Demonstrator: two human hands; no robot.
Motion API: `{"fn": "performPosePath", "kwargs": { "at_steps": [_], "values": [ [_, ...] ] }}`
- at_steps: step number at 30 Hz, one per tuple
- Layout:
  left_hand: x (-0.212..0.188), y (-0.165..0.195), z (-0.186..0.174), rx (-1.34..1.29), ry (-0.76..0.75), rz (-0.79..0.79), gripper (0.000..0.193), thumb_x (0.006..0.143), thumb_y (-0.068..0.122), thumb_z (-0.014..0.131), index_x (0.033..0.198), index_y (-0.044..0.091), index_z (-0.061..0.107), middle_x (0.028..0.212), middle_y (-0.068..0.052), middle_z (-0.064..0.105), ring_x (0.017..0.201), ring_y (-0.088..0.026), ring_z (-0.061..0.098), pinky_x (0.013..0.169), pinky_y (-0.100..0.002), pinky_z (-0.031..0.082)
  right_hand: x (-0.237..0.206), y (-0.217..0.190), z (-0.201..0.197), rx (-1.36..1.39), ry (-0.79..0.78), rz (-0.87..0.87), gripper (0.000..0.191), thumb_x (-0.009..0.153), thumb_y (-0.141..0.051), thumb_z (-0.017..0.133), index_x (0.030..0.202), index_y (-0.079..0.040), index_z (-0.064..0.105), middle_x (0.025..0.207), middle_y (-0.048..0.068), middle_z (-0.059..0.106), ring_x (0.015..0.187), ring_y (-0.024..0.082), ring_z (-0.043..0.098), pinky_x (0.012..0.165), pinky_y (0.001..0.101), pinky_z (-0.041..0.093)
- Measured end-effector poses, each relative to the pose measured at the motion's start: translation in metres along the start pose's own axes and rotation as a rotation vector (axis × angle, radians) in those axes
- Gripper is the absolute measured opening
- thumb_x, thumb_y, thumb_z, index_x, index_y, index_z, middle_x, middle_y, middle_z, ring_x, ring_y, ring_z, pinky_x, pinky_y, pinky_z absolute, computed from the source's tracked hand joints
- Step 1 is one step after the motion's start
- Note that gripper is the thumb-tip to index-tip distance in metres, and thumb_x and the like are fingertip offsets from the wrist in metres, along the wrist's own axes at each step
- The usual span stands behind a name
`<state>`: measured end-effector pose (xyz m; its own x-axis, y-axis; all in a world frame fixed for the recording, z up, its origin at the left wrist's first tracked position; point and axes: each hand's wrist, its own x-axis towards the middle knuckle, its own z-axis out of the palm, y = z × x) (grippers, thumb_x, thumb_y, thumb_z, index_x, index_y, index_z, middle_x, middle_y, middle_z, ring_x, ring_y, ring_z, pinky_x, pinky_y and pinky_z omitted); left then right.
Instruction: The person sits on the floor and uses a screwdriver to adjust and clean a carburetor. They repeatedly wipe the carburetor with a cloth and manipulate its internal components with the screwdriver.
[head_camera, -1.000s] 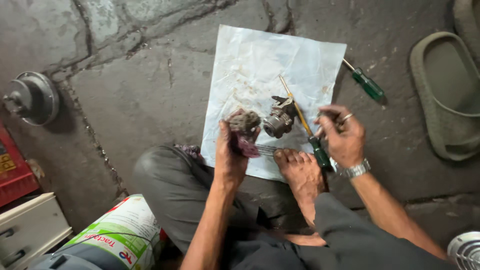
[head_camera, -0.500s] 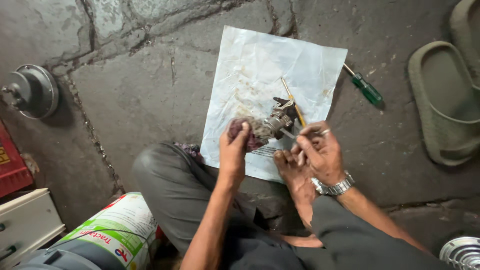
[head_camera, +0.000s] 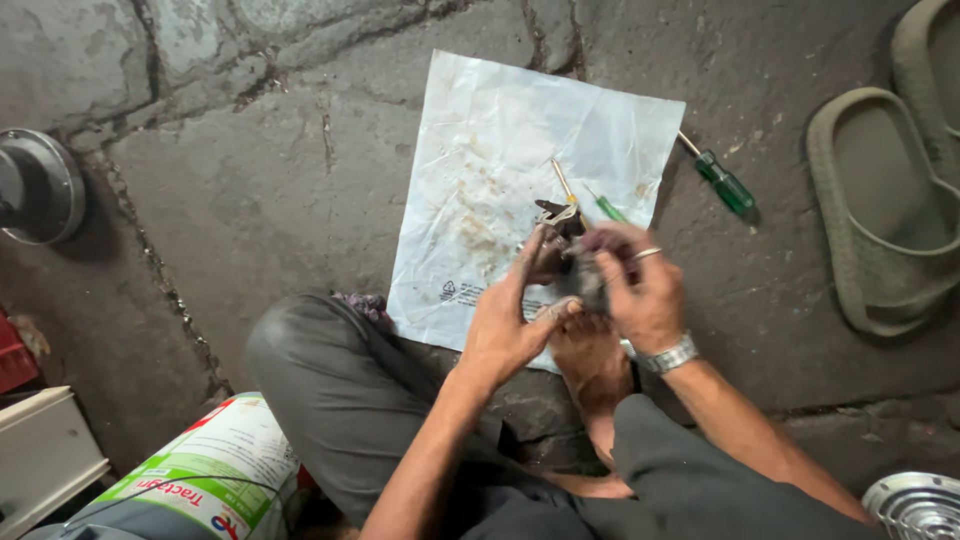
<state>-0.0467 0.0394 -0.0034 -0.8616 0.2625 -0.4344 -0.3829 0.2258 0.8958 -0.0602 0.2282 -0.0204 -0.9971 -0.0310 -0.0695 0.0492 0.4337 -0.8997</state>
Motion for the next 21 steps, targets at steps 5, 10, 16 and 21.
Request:
{"fn": "performPosePath", "kwargs": {
  "at_steps": [5, 10, 16, 21],
  "values": [
    [0.023, -0.019, -0.006, 0.720, 0.255, 0.331, 0.114, 0.061, 0.034, 0.091, 0.154, 0.008, 0.031, 0.156, -0.028, 0.034, 0.135, -0.048, 0.039, 0.108, -0.053, 0.035, 0.007, 0.005, -0.002, -0.127, 0.118, 0.062, 0.036, 0.093, -0.011, 0.077, 0.124, -0.005, 0.060, 0.108, 0.011, 0.074, 0.095, 0.023, 0.076, 0.080, 0.0335, 0.060],
    [0.049, -0.050, 0.001, 0.596, 0.259, 0.424, 0.099, 0.075, 0.012, 0.080, 0.162, 0.010, 0.032, 0.141, -0.019, 0.055, 0.125, -0.040, 0.055, 0.106, -0.045, 0.045, 0.018, -0.001, 0.024, -0.263, 0.047, -0.286, 0.033, 0.093, -0.010, 0.075, 0.125, -0.010, 0.066, 0.115, 0.016, 0.068, 0.100, 0.034, 0.070, 0.088, 0.0405, 0.058],
    [0.053, -0.070, 0.002, 0.554, 0.286, 0.440, 0.096, 0.075, 0.007, 0.078, 0.161, 0.011, 0.035, 0.117, -0.016, 0.057, 0.106, -0.037, 0.057, 0.093, -0.044, 0.051, 0.023, -0.003, 0.023, -0.520, -0.242, -0.270, 0.041, 0.093, -0.021, 0.069, 0.133, -0.012, 0.065, 0.099, 0.016, 0.059, 0.086, 0.038, 0.064, 0.072, 0.0473, 0.054],
    [0.053, -0.068, 0.000, 0.597, 0.287, 0.491, 0.094, 0.074, 0.011, 0.079, 0.157, 0.013, 0.037, 0.112, -0.016, 0.057, 0.102, -0.036, 0.057, 0.089, -0.044, 0.050, 0.007, 0.000, 0.015, -0.719, -0.322, -0.317, 0.050, 0.094, -0.020, 0.063, 0.143, -0.013, 0.060, 0.090, 0.012, 0.058, 0.075, 0.031, 0.064, 0.060, 0.0441, 0.054]
  ]
}}
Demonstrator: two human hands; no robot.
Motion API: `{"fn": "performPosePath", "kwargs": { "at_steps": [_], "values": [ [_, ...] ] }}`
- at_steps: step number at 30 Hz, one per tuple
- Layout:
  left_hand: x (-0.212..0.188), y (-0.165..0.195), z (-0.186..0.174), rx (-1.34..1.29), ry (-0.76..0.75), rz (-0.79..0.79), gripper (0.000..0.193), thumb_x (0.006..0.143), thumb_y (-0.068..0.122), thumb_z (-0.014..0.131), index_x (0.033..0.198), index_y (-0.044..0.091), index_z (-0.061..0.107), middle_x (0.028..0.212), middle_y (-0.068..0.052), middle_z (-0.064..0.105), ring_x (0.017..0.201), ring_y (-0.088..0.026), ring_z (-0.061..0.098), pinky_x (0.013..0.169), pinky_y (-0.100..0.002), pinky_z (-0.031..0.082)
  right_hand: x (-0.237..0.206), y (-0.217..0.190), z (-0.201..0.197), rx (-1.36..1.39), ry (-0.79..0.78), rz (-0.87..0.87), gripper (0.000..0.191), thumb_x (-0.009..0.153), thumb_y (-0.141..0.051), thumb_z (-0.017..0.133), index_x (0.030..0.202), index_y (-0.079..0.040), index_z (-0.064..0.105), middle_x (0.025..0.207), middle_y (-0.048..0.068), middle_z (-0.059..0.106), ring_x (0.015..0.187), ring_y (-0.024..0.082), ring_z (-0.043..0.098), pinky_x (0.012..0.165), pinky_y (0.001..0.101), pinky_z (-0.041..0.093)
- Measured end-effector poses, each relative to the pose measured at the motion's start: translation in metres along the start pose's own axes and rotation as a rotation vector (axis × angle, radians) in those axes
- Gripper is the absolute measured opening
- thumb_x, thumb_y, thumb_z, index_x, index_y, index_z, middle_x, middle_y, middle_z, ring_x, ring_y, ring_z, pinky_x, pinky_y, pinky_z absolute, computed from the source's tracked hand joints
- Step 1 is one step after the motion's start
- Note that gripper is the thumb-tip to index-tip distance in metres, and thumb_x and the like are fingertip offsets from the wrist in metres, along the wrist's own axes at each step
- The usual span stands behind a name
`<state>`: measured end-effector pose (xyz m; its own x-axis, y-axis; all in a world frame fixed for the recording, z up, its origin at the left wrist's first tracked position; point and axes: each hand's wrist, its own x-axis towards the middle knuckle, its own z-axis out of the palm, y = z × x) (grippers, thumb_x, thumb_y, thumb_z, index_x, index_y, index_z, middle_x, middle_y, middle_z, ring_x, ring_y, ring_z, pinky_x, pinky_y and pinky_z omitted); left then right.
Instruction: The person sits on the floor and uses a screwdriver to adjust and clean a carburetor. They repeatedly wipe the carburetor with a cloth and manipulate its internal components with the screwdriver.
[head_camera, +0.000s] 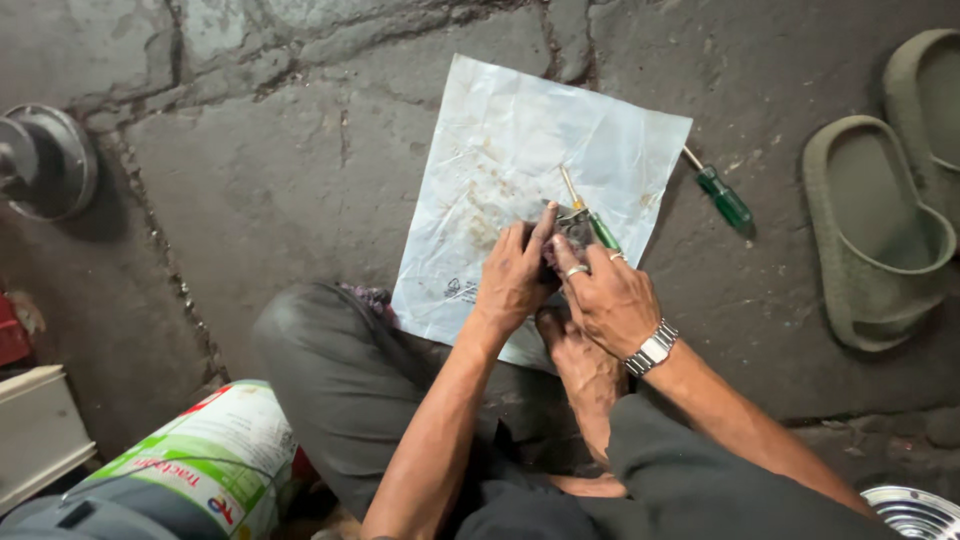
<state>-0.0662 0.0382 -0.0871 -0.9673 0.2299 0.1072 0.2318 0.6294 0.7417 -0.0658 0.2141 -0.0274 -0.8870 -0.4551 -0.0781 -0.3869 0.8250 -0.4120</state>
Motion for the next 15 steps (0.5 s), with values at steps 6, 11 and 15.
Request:
{"fn": "performPosePath", "kwargs": {
  "at_steps": [6, 11, 15],
  "values": [
    [0.001, 0.002, 0.000, 0.075, -0.001, 0.012, 0.086, 0.080, 0.006, 0.073, 0.158, 0.014, 0.039, 0.111, -0.016, 0.057, 0.102, -0.037, 0.057, 0.090, -0.044, 0.050, -0.012, -0.006, 0.014, -0.117, 0.067, -0.016, 0.053, 0.093, -0.023, 0.064, 0.142, -0.005, 0.058, 0.084, 0.010, 0.058, 0.064, 0.026, 0.062, 0.051, 0.0407, 0.053],
    [0.003, -0.001, 0.002, 0.049, -0.002, -0.004, 0.083, 0.082, 0.003, 0.069, 0.158, 0.013, 0.040, 0.110, -0.017, 0.056, 0.101, -0.037, 0.056, 0.089, -0.044, 0.050, -0.016, -0.010, 0.026, -0.142, 0.133, -0.039, 0.058, 0.094, -0.022, 0.063, 0.146, 0.001, 0.054, 0.082, 0.010, 0.056, 0.066, 0.026, 0.062, 0.054, 0.0403, 0.054],
    [0.004, -0.002, -0.001, 0.007, -0.010, -0.033, 0.084, 0.078, 0.000, 0.066, 0.158, 0.012, 0.041, 0.107, -0.017, 0.056, 0.099, -0.038, 0.056, 0.087, -0.044, 0.050, -0.016, -0.011, 0.033, -0.157, 0.161, -0.057, 0.062, 0.094, -0.022, 0.063, 0.149, 0.003, 0.050, 0.084, 0.010, 0.057, 0.067, 0.026, 0.062, 0.054, 0.0394, 0.054]
  ]
}}
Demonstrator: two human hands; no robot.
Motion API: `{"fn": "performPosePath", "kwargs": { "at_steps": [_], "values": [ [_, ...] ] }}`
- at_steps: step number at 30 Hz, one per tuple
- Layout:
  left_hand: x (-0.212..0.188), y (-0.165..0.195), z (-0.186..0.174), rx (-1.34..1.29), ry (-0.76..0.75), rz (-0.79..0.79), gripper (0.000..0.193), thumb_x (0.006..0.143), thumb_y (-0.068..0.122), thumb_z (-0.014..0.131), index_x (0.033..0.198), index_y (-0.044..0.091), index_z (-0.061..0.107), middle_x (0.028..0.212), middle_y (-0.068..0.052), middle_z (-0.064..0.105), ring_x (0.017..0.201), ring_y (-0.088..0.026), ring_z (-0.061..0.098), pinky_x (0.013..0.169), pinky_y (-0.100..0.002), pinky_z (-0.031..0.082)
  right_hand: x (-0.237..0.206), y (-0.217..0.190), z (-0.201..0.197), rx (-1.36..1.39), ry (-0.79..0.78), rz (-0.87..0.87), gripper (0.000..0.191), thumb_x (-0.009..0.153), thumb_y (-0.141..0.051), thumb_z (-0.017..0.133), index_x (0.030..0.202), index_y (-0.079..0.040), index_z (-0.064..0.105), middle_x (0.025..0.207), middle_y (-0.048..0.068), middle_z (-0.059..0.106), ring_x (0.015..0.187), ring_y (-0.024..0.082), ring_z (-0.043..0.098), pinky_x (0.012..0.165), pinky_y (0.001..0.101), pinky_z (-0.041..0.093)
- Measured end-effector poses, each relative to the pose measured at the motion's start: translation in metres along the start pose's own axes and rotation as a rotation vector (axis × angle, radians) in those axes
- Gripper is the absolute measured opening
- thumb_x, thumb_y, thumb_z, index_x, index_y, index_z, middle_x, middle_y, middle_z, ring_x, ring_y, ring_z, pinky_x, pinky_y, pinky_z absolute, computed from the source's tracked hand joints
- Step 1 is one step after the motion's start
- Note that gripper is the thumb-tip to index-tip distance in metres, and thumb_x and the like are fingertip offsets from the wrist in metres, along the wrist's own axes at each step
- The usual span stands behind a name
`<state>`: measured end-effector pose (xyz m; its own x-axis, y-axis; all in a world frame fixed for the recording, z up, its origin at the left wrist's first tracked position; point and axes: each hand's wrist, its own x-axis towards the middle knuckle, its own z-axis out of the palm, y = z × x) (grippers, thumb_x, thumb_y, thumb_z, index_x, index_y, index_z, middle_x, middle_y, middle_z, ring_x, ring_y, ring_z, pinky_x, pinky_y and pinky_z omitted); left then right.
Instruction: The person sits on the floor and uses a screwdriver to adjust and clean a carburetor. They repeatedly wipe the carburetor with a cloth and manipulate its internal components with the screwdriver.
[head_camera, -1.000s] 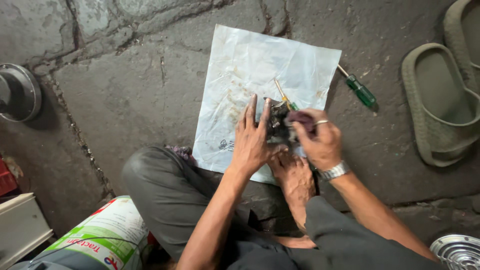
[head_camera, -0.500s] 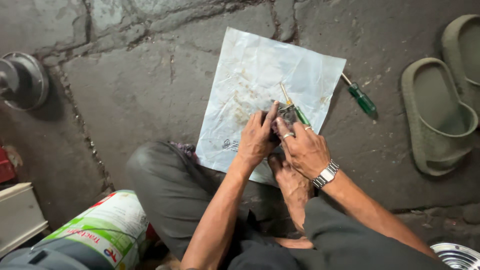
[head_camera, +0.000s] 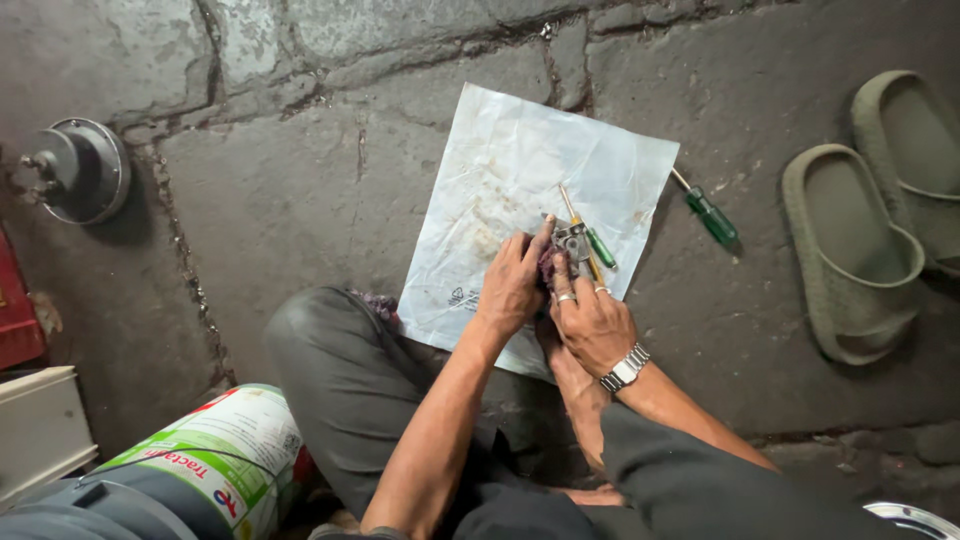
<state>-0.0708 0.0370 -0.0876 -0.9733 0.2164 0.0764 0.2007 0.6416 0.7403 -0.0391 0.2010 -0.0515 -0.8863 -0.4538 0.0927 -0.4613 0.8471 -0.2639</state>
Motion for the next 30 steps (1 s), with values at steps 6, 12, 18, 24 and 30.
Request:
{"fn": "performPosePath", "kwargs": {
  "at_steps": [6, 12, 18, 24, 30],
  "values": [
    [0.003, 0.003, -0.002, -0.038, 0.041, -0.032, 0.074, 0.086, 0.006, 0.071, 0.155, 0.011, 0.045, 0.102, -0.017, 0.055, 0.096, -0.037, 0.057, 0.085, -0.044, 0.050, -0.003, 0.000, 0.005, -0.018, 0.018, -0.010, 0.064, 0.094, -0.022, 0.063, 0.152, 0.001, 0.047, 0.083, 0.009, 0.056, 0.069, 0.025, 0.063, 0.055, 0.0383, 0.054],
    [0.004, 0.005, -0.005, -0.061, 0.044, -0.030, 0.074, 0.086, 0.008, 0.072, 0.155, 0.012, 0.045, 0.103, -0.017, 0.055, 0.098, -0.038, 0.057, 0.085, -0.045, 0.050, -0.005, -0.001, 0.009, -0.021, -0.026, 0.024, 0.064, 0.094, -0.025, 0.064, 0.151, -0.002, 0.047, 0.082, 0.008, 0.057, 0.064, 0.025, 0.062, 0.052, 0.0389, 0.053],
    [0.005, 0.005, -0.005, -0.065, 0.031, -0.033, 0.075, 0.085, 0.014, 0.076, 0.154, 0.012, 0.045, 0.101, -0.017, 0.055, 0.096, -0.037, 0.057, 0.084, -0.045, 0.049, -0.008, 0.000, 0.013, -0.040, -0.018, 0.016, 0.064, 0.093, -0.026, 0.064, 0.150, -0.001, 0.049, 0.079, 0.008, 0.057, 0.063, 0.025, 0.061, 0.051, 0.0390, 0.052],
    [0.004, 0.005, -0.006, -0.047, 0.035, -0.008, 0.078, 0.083, 0.013, 0.074, 0.155, 0.012, 0.045, 0.103, -0.016, 0.055, 0.097, -0.037, 0.057, 0.087, -0.045, 0.050, -0.012, -0.001, 0.013, -0.023, -0.036, 0.029, 0.056, 0.093, -0.028, 0.064, 0.143, -0.003, 0.058, 0.074, 0.006, 0.055, 0.061, 0.024, 0.061, 0.050, 0.0400, 0.052],
    [0.005, 0.005, -0.005, -0.048, 0.034, -0.005, 0.079, 0.083, 0.015, 0.075, 0.155, 0.013, 0.044, 0.105, -0.017, 0.054, 0.098, -0.038, 0.056, 0.087, -0.045, 0.049, -0.013, 0.001, 0.008, 0.065, -0.110, 0.078, 0.055, 0.088, -0.035, 0.066, 0.135, -0.007, 0.065, 0.075, 0.008, 0.060, 0.059, 0.027, 0.064, 0.049, 0.0452, 0.052]
  ]
}}
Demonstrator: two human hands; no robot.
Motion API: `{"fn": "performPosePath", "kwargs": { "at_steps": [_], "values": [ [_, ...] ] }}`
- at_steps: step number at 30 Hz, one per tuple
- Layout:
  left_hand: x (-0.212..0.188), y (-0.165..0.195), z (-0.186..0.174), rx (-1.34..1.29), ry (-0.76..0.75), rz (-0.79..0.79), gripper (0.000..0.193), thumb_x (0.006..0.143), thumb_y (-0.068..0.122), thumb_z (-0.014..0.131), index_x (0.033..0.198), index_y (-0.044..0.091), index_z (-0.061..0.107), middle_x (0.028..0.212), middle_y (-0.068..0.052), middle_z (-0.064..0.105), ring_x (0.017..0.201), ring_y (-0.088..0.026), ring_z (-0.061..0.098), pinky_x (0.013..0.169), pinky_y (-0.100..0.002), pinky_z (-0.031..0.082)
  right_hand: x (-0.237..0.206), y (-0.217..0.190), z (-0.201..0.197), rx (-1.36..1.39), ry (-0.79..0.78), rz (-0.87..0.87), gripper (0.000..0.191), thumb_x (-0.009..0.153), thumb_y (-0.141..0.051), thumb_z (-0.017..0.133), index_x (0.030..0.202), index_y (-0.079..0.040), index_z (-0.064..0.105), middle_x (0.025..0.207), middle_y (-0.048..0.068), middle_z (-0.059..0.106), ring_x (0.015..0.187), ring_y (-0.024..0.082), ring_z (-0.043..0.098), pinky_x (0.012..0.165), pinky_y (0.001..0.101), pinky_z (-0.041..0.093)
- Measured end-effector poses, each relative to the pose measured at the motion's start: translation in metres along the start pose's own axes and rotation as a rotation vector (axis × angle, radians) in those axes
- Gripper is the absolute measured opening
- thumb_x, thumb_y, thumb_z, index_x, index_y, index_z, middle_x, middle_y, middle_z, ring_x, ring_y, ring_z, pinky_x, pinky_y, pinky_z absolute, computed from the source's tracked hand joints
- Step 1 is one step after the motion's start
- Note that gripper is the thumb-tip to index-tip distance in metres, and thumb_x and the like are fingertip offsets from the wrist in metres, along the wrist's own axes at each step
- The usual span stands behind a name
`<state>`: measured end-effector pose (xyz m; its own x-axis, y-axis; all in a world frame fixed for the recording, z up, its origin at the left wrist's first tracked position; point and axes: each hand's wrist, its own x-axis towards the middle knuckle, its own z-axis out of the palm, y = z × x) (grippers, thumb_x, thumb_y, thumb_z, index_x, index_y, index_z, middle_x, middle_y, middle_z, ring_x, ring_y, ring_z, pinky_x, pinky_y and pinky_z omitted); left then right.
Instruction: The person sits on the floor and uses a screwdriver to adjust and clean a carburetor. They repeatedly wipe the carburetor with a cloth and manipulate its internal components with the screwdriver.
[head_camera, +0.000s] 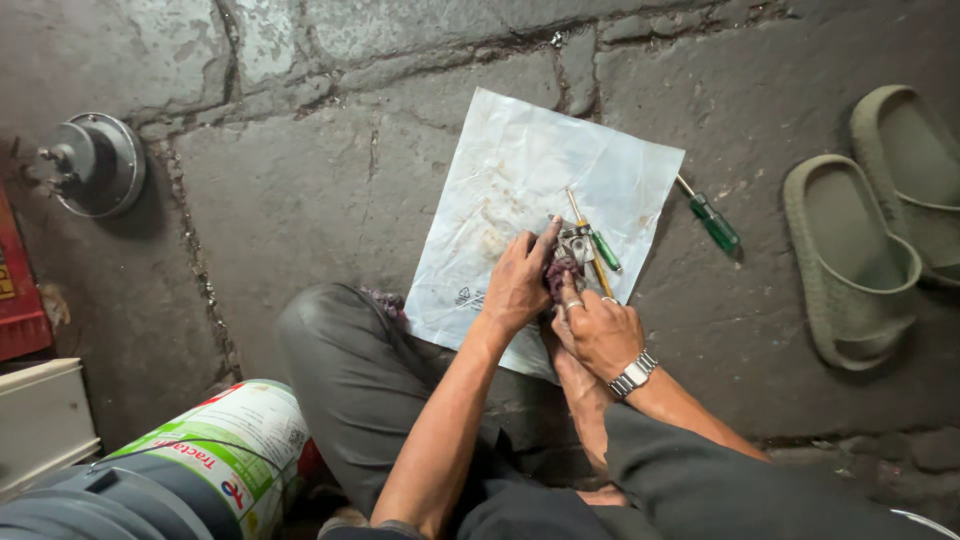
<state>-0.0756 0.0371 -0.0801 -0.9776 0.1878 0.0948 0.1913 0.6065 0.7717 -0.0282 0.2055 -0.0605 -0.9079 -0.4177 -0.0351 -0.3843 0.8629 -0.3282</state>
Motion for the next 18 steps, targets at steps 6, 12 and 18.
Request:
{"fn": "performPosePath", "kwargs": {
  "at_steps": [6, 12, 18],
  "values": [
    [-0.002, -0.002, -0.001, -0.002, -0.024, -0.011, 0.082, 0.081, 0.018, 0.077, 0.156, 0.014, 0.042, 0.103, -0.018, 0.054, 0.096, -0.038, 0.056, 0.086, -0.046, 0.049, -0.005, 0.003, 0.001, 0.053, -0.033, 0.021, 0.050, 0.085, -0.035, 0.068, 0.128, -0.010, 0.069, 0.070, 0.008, 0.063, 0.057, 0.030, 0.065, 0.051, 0.0468, 0.053],
    [0.003, 0.000, 0.000, -0.067, -0.019, -0.075, 0.100, 0.067, 0.025, 0.090, 0.154, 0.015, 0.041, 0.104, -0.017, 0.055, 0.097, -0.038, 0.056, 0.083, -0.045, 0.049, -0.019, 0.002, 0.011, 0.376, -0.215, 0.355, 0.030, 0.081, -0.032, 0.076, 0.089, -0.004, 0.079, 0.071, 0.019, 0.070, 0.067, 0.037, 0.070, 0.065, 0.0456, 0.056],
    [-0.004, -0.002, -0.002, -0.028, -0.054, -0.071, 0.104, 0.064, 0.020, 0.091, 0.156, 0.019, 0.042, 0.108, -0.015, 0.055, 0.101, -0.037, 0.057, 0.089, -0.045, 0.049, -0.033, 0.012, -0.010, 0.611, 0.101, 0.384, 0.022, 0.084, -0.022, 0.072, 0.099, -0.006, 0.077, 0.070, 0.017, 0.068, 0.062, 0.031, 0.069, 0.060, 0.0404, 0.054]
  ]
}}
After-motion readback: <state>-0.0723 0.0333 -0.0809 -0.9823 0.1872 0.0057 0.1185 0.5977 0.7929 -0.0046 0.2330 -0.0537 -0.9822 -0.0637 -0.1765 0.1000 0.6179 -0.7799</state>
